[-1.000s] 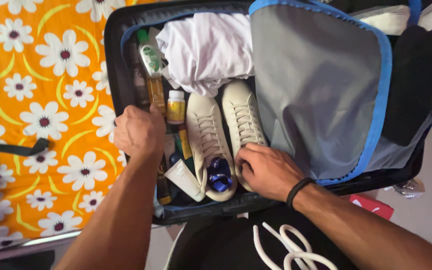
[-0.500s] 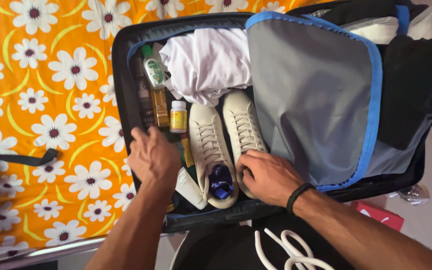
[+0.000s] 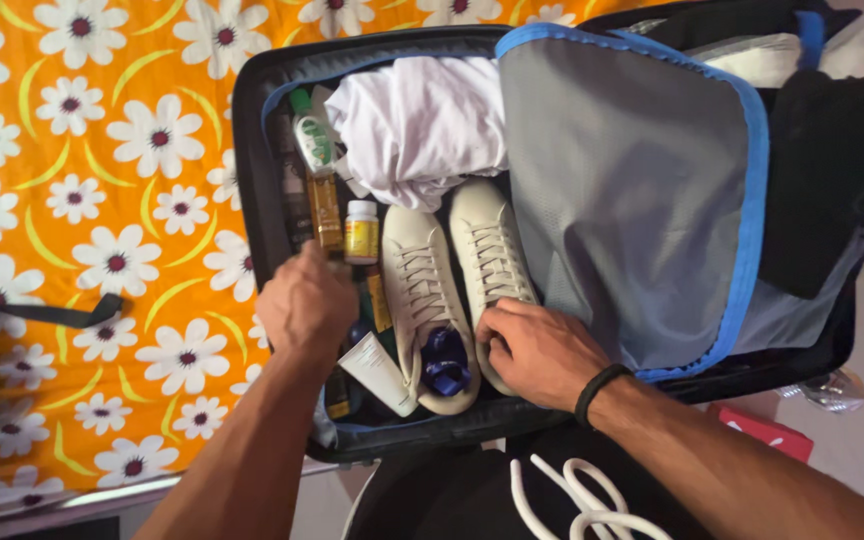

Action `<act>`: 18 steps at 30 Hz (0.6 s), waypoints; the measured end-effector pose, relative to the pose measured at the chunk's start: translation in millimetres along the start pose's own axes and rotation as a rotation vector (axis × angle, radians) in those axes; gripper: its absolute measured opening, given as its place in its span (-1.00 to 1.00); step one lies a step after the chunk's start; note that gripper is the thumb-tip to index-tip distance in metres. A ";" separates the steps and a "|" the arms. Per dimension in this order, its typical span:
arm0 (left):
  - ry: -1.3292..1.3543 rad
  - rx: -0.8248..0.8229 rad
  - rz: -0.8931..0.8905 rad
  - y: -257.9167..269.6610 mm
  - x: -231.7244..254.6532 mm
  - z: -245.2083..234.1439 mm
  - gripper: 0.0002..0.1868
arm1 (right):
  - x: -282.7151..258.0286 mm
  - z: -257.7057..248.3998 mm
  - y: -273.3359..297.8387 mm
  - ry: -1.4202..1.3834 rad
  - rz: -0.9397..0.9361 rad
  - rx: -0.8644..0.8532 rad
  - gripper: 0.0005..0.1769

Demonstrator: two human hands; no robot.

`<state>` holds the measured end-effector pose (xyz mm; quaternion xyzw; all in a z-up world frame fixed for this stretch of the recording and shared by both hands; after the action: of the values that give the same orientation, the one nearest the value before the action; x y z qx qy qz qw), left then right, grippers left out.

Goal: The person secures a white garment bag with blue compression straps inside an open suitcase. They then place folded clothes, a pair of white sneakers, toiletries, and a black cap into the suitcase, arranging items to fit.

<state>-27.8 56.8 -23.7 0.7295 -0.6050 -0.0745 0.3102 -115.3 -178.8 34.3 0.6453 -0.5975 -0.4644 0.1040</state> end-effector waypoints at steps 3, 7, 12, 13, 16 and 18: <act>0.131 0.168 -0.087 -7.0 -9.0 -20.6 -0.68 | 2.4 -3.4 1.4 0.003 -0.036 0.029 -0.82; 0.346 0.396 0.016 -9.9 -22.3 -42.4 -0.76 | 5.9 1.9 4.1 0.003 -0.044 0.037 -0.83; 0.191 0.372 0.002 -24.5 -13.0 -39.6 -0.73 | 8.3 3.3 -0.5 0.038 -0.008 -0.004 -0.82; 0.186 0.423 0.030 -24.8 -6.9 -42.8 -0.69 | 9.5 3.3 -2.0 0.045 0.000 -0.018 -0.81; 0.205 0.497 0.019 -23.9 -3.9 -45.8 -0.58 | 11.3 5.7 -0.9 0.026 0.008 -0.020 -0.80; 0.210 0.474 -0.016 -31.7 -2.0 -47.7 -0.51 | 9.9 5.7 -0.1 0.014 -0.006 -0.019 -0.82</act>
<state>21.3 78.3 -3.4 0.7904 -0.5641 0.1429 0.1912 -120.7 -184.9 26.4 0.6491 -0.5904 -0.4661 0.1130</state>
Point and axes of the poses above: each hand's wrist, its own y-axis away from the middle knuckle, its own z-axis out of the palm, x = y × z, the point moved 9 cm from there along -y, towards the middle knuckle, and after that the axes turned 9 degrees about -x, right-handed, at the moved point
